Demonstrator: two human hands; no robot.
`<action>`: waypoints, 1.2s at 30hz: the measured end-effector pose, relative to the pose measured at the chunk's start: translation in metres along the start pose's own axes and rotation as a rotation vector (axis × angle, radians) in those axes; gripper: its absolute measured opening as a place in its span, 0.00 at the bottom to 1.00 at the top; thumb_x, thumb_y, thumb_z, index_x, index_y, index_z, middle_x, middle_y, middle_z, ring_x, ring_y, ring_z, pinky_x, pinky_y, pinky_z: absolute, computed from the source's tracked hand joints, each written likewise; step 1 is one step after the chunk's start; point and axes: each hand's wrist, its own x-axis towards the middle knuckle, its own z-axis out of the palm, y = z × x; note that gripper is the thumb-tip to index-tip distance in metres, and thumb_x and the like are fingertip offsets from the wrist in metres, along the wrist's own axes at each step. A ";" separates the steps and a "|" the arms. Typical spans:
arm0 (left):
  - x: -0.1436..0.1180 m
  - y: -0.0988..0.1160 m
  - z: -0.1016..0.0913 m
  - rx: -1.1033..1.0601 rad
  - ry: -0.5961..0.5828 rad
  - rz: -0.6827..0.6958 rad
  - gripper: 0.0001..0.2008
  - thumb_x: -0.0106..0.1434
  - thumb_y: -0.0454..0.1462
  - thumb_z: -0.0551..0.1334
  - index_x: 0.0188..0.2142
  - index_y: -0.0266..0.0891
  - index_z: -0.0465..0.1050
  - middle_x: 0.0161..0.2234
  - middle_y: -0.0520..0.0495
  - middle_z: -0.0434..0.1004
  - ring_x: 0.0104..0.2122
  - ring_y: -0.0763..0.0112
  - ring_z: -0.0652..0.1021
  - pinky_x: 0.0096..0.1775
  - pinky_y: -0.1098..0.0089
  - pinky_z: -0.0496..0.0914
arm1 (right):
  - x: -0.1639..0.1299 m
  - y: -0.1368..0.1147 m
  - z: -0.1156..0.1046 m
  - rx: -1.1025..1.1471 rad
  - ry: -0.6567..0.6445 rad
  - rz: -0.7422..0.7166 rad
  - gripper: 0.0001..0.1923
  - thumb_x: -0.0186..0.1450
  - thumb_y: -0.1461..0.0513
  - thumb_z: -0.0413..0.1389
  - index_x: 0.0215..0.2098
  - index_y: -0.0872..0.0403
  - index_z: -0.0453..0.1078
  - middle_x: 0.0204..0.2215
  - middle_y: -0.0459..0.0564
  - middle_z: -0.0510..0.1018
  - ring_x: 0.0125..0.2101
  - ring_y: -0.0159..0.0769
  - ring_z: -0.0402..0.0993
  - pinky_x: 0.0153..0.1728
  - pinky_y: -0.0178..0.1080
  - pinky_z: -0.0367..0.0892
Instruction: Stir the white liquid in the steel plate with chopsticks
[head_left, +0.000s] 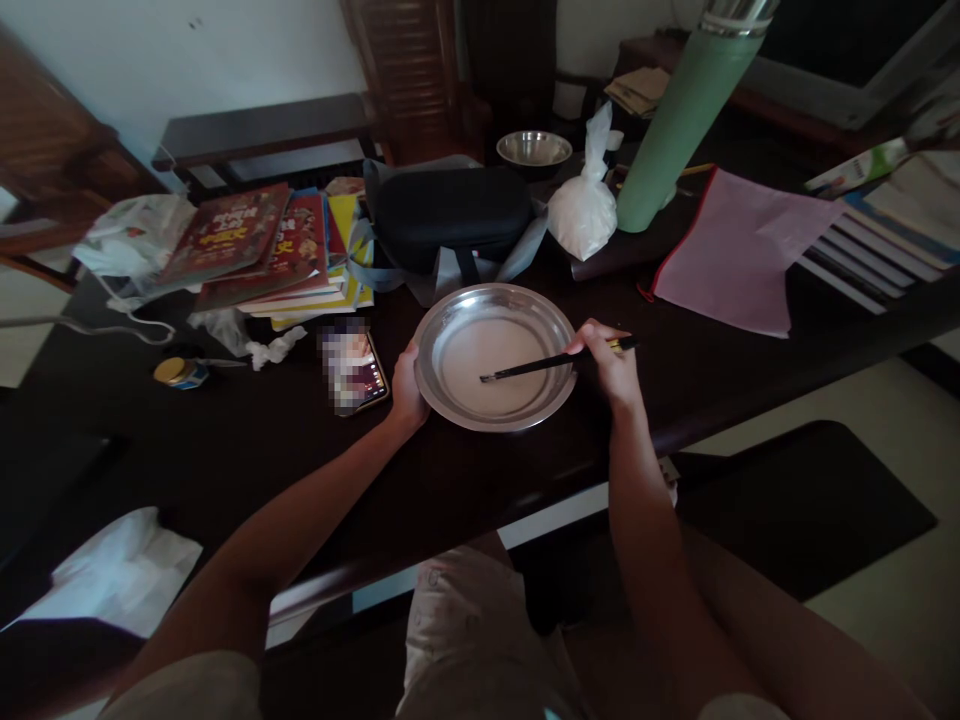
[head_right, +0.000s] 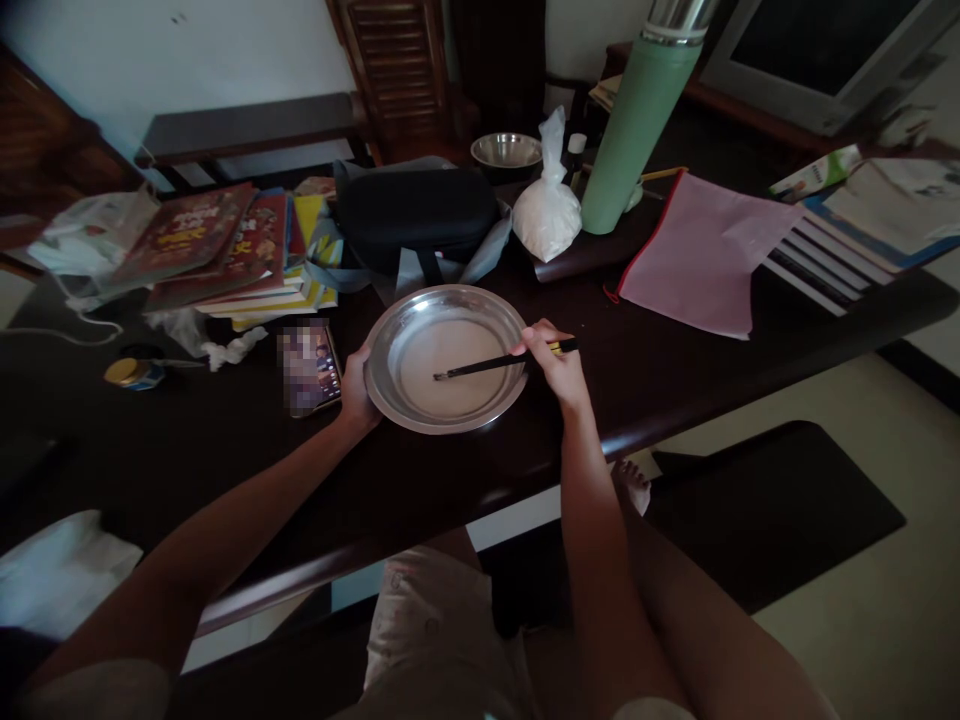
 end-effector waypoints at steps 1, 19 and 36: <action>0.000 0.000 0.000 0.000 -0.001 0.000 0.11 0.62 0.47 0.71 0.36 0.44 0.81 0.34 0.49 0.87 0.46 0.55 0.87 0.51 0.62 0.80 | 0.000 0.000 0.000 -0.007 -0.011 -0.014 0.30 0.66 0.32 0.64 0.22 0.44 0.79 0.24 0.46 0.82 0.31 0.42 0.79 0.44 0.50 0.75; 0.001 0.000 -0.001 0.024 0.001 0.020 0.09 0.64 0.46 0.70 0.35 0.44 0.82 0.33 0.49 0.86 0.42 0.57 0.87 0.45 0.64 0.81 | 0.000 0.000 0.000 -0.020 0.005 -0.026 0.30 0.66 0.33 0.64 0.22 0.45 0.79 0.24 0.46 0.82 0.32 0.42 0.79 0.44 0.50 0.75; 0.000 0.000 0.002 0.044 -0.016 0.038 0.11 0.62 0.47 0.69 0.37 0.43 0.82 0.33 0.50 0.86 0.43 0.58 0.86 0.48 0.63 0.79 | 0.000 0.002 -0.001 -0.020 0.012 -0.065 0.29 0.68 0.34 0.63 0.23 0.45 0.80 0.25 0.46 0.82 0.33 0.41 0.79 0.45 0.49 0.74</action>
